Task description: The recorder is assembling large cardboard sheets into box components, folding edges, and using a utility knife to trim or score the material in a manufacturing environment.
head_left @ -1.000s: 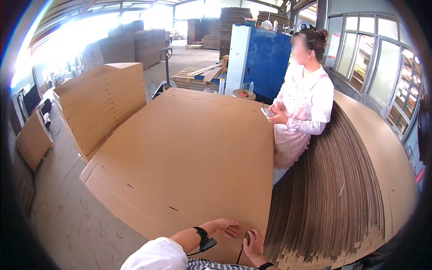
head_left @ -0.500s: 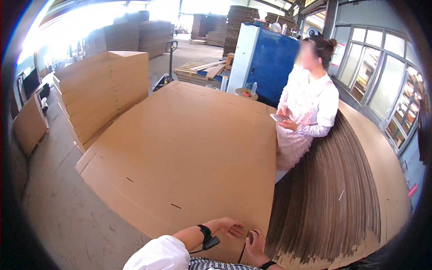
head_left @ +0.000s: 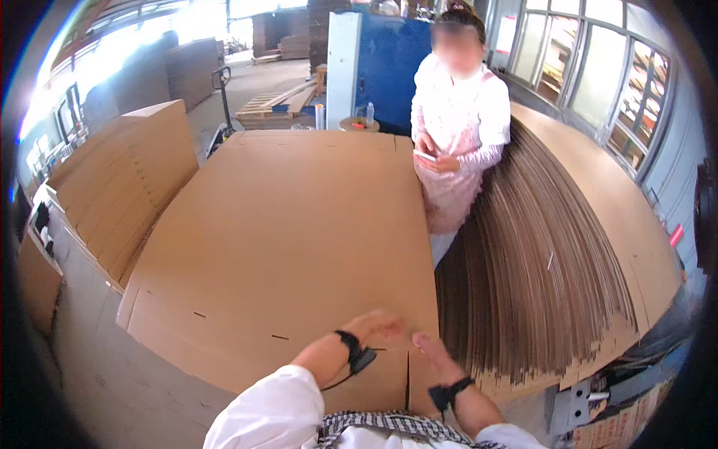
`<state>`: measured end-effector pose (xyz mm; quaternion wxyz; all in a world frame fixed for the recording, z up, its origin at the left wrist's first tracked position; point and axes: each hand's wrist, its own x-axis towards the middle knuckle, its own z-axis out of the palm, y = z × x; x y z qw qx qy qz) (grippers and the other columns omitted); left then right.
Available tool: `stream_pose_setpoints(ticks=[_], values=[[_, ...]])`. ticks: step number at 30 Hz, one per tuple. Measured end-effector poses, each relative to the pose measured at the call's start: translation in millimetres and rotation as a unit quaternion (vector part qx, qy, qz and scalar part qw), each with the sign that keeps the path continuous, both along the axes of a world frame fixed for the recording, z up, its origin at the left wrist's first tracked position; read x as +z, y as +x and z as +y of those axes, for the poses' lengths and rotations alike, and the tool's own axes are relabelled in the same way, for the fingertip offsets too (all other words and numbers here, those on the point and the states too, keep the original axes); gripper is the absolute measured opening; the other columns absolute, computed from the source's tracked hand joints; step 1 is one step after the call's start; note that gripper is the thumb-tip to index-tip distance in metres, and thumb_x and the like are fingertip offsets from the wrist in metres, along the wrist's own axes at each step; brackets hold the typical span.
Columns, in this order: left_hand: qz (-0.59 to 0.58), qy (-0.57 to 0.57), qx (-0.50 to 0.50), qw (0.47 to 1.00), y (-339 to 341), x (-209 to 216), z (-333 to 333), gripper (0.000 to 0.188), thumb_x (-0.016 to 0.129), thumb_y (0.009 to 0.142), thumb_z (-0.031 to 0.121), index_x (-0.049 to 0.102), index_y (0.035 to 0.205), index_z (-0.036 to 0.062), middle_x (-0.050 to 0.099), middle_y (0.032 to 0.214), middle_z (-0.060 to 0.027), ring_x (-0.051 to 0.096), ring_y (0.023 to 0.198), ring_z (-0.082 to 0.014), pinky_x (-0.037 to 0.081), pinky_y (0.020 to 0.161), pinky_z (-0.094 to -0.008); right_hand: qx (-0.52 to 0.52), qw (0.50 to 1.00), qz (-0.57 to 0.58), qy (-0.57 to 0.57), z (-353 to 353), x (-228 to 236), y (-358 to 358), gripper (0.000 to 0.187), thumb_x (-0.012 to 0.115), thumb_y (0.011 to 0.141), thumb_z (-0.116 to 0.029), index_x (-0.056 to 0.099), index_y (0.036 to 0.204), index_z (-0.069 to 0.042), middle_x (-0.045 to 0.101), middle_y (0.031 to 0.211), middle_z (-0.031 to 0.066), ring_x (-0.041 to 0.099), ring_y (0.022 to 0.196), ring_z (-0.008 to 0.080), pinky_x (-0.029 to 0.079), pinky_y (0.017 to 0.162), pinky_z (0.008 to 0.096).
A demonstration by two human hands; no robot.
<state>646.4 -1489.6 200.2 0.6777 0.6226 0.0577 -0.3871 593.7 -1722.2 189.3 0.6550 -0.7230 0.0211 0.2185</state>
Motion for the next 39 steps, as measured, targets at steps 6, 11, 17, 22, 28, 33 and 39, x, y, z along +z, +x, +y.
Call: stream_pose_setpoints(ticks=[6, 11, 17, 22, 28, 33, 39], values=[[0.048, -0.458, 0.309, 0.832, 101, 62, -8, 0.028, 0.046, 0.097, 0.026, 0.061, 0.1, 0.0022, 0.069, 0.092, -0.0094, 0.065, 0.078, -0.0213, 0.053, 0.067, -0.0327, -0.274, 0.822, 0.22, 0.448, 6, 31, 78, 0.023, 0.046, 0.097, -0.023, 0.064, 0.093, -0.009, 0.066, 0.087, 0.0016, 0.062, 0.077, 0.0141, 0.048, 0.071, 0.0289], [0.125, -0.55, 0.532, 0.632, 94, 48, 3, 0.045, 0.03, 0.102, 0.041, 0.057, 0.098, 0.0053, 0.065, 0.089, -0.0077, 0.057, 0.066, -0.017, 0.048, 0.058, -0.0301, -0.368, 0.713, 0.218, 0.556, -14, 15, 73, 0.033, 0.042, 0.098, -0.028, 0.066, 0.087, -0.007, 0.065, 0.075, 0.002, 0.061, 0.067, 0.0147, 0.049, 0.063, 0.0299], [0.182, -0.48, 0.609, 0.605, 69, -9, 16, 0.046, 0.027, 0.101, 0.043, 0.055, 0.1, 0.0069, 0.065, 0.09, -0.0066, 0.057, 0.071, -0.0166, 0.048, 0.058, -0.0302, -0.446, 0.653, 0.28, 0.545, -20, -33, 54, 0.045, 0.038, 0.097, -0.04, 0.064, 0.078, -0.01, 0.066, 0.072, -0.0002, 0.061, 0.066, 0.0154, 0.048, 0.061, 0.0321], [0.194, -0.444, 0.619, 0.618, 57, -22, 20, 0.043, 0.027, 0.101, 0.04, 0.054, 0.1, 0.0067, 0.064, 0.094, -0.0055, 0.058, 0.072, -0.0163, 0.049, 0.059, -0.0302, -0.422, 0.66, 0.296, 0.547, -5, -23, 46, 0.044, 0.035, 0.099, -0.037, 0.063, 0.078, -0.011, 0.065, 0.07, -0.0007, 0.06, 0.064, 0.0142, 0.046, 0.058, 0.031], [0.187, -0.409, 0.613, 0.65, 55, -24, 9, 0.042, 0.028, 0.101, 0.039, 0.055, 0.1, 0.0068, 0.064, 0.095, -0.0055, 0.058, 0.072, -0.016, 0.048, 0.059, -0.0293, -0.419, 0.669, 0.299, 0.536, -10, -33, 47, 0.038, 0.037, 0.099, -0.035, 0.062, 0.082, -0.012, 0.065, 0.073, -0.0016, 0.059, 0.065, 0.0126, 0.046, 0.059, 0.0304], [0.204, -0.387, 0.569, 0.696, 47, -30, 12, 0.035, 0.029, 0.099, 0.031, 0.056, 0.098, 0.0081, 0.065, 0.09, -0.0049, 0.059, 0.069, -0.0168, 0.048, 0.058, -0.0298, -0.398, 0.693, 0.312, 0.513, -3, -36, 41, 0.033, 0.039, 0.098, -0.032, 0.062, 0.084, -0.012, 0.064, 0.075, -0.0027, 0.058, 0.065, 0.0122, 0.045, 0.06, 0.0303], [0.233, -0.339, 0.56, 0.719, 35, -58, -2, 0.032, 0.032, 0.098, 0.03, 0.056, 0.101, 0.0094, 0.067, 0.089, -0.0064, 0.06, 0.064, -0.0186, 0.048, 0.058, -0.0317, -0.354, 0.755, 0.298, 0.465, 1, -34, 30, 0.025, 0.043, 0.095, -0.025, 0.064, 0.086, -0.014, 0.061, 0.072, -0.0041, 0.055, 0.063, 0.0118, 0.042, 0.06, 0.0294]])
